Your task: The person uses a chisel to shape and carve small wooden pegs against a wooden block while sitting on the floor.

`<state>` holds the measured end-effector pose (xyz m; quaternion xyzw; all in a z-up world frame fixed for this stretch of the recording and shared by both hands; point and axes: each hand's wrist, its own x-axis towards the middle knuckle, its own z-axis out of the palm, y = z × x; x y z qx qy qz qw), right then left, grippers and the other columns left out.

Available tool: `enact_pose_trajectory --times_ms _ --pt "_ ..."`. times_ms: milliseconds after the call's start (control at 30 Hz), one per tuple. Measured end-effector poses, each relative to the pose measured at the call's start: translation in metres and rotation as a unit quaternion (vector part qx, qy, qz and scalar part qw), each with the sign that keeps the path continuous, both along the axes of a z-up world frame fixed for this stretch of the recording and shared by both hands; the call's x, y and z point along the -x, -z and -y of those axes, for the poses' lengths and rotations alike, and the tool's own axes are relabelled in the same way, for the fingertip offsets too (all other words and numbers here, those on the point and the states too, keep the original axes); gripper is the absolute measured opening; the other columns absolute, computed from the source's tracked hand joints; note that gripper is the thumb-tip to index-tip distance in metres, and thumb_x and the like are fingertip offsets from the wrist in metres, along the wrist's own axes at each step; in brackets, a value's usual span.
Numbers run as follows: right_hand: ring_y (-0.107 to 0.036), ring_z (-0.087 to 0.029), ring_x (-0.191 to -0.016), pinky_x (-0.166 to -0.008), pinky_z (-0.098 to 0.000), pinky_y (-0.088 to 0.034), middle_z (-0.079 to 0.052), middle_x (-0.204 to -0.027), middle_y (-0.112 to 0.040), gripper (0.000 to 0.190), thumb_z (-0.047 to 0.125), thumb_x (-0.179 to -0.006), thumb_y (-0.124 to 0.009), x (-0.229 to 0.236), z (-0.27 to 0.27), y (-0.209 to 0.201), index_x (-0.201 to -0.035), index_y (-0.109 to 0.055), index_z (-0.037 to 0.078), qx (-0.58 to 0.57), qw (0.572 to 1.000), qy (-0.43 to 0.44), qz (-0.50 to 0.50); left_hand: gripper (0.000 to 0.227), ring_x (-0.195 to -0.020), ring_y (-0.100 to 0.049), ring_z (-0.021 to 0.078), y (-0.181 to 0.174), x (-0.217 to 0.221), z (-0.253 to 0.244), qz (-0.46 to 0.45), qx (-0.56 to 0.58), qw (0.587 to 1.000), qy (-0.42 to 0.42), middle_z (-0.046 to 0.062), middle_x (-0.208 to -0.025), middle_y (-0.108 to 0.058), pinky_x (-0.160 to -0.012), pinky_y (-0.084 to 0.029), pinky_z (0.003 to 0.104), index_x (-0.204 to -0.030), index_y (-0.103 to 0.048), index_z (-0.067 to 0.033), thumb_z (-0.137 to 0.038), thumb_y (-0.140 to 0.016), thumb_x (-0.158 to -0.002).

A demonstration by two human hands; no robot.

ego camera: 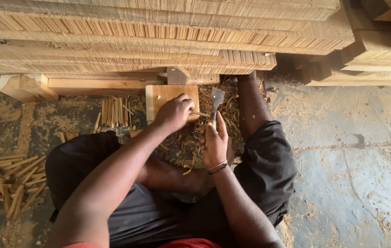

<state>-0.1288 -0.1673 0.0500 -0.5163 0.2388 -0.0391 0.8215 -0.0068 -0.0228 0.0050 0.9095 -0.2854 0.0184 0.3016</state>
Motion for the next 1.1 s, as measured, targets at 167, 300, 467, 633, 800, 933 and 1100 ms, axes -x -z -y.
enact_pose_trajectory --times_ms 167,300,467,633,800,933,1100 --pt "-0.051 -0.006 -0.052 -0.043 -0.0194 -0.040 0.000 -0.078 -0.062 0.062 0.011 -0.099 -0.055 0.000 -0.006 0.012 -0.159 -0.040 0.017 -0.009 1.000 -0.019 -0.004 0.012 -0.066 -0.063 0.0185 -0.024 -0.002 -0.030 0.049 0.133 0.990 -0.005 0.011 -0.086 -0.065 -0.055 -0.058 0.025 -0.089 -0.057 -0.0021 0.003 -0.063 -0.099" --pt "-0.052 -0.006 -0.049 -0.039 -0.0204 -0.040 -0.002 -0.075 -0.063 0.064 0.010 -0.097 -0.056 -0.001 -0.016 0.018 -0.158 -0.040 0.019 0.013 0.997 -0.077 -0.021 0.030 -0.069 -0.071 0.0172 -0.059 -0.003 -0.047 -0.188 0.284 0.939 -0.050 0.008 -0.094 -0.064 -0.057 -0.061 0.027 -0.128 -0.044 -0.0072 -0.001 -0.056 -0.101" --pt "-0.051 -0.006 -0.050 -0.040 -0.0199 -0.038 0.000 -0.077 -0.064 0.061 0.009 -0.098 -0.057 0.004 -0.033 0.022 -0.157 -0.044 0.015 0.045 0.988 -0.145 -0.036 0.095 -0.069 -0.071 0.0215 -0.091 0.004 -0.061 -0.407 0.463 0.786 -0.041 0.010 -0.092 -0.065 -0.055 -0.062 0.031 -0.160 -0.011 -0.0357 -0.001 -0.062 -0.089" --pt "-0.052 -0.007 -0.051 -0.043 -0.0204 -0.041 -0.001 -0.077 -0.066 0.063 0.012 -0.097 -0.059 0.005 -0.036 0.023 -0.158 -0.041 0.019 0.036 0.984 -0.163 -0.055 0.085 -0.064 -0.065 0.0132 -0.084 0.000 -0.064 -0.471 0.476 0.742 0.025 0.013 -0.090 -0.073 -0.049 -0.051 0.023 -0.155 -0.034 -0.0252 -0.015 -0.079 -0.083" --pt "-0.051 -0.007 -0.051 -0.042 -0.0203 -0.039 -0.001 -0.078 -0.065 0.063 0.011 -0.097 -0.060 0.006 -0.034 0.023 -0.157 -0.043 0.018 0.027 0.985 -0.163 -0.044 0.046 -0.061 -0.064 0.0104 -0.052 -0.011 -0.058 -0.488 0.483 0.725 -0.060 0.010 -0.091 -0.077 -0.044 -0.044 0.021 -0.122 -0.060 -0.0148 -0.023 -0.082 -0.083" --pt "-0.052 -0.007 -0.051 -0.042 -0.0200 -0.039 -0.001 -0.079 -0.066 0.064 0.011 -0.097 -0.060 0.007 -0.034 0.021 -0.157 -0.042 0.018 0.030 0.985 -0.168 -0.038 0.019 -0.064 -0.068 0.0104 -0.034 -0.018 -0.057 -0.471 0.457 0.736 -0.168 0.006 -0.089 -0.075 -0.046 -0.047 0.021 -0.105 -0.069 -0.0126 -0.022 -0.077 -0.091" --pt "-0.051 -0.007 -0.050 -0.040 -0.0201 -0.036 -0.001 -0.078 -0.064 0.064 0.011 -0.096 -0.059 0.006 -0.033 0.018 -0.158 -0.042 0.019 0.023 0.984 -0.172 -0.049 0.012 -0.069 -0.072 0.0120 -0.027 -0.020 -0.060 -0.467 0.458 0.736 -0.176 0.007 -0.091 -0.077 -0.049 -0.052 0.023 -0.108 -0.073 -0.0117 -0.015 -0.066 -0.098"
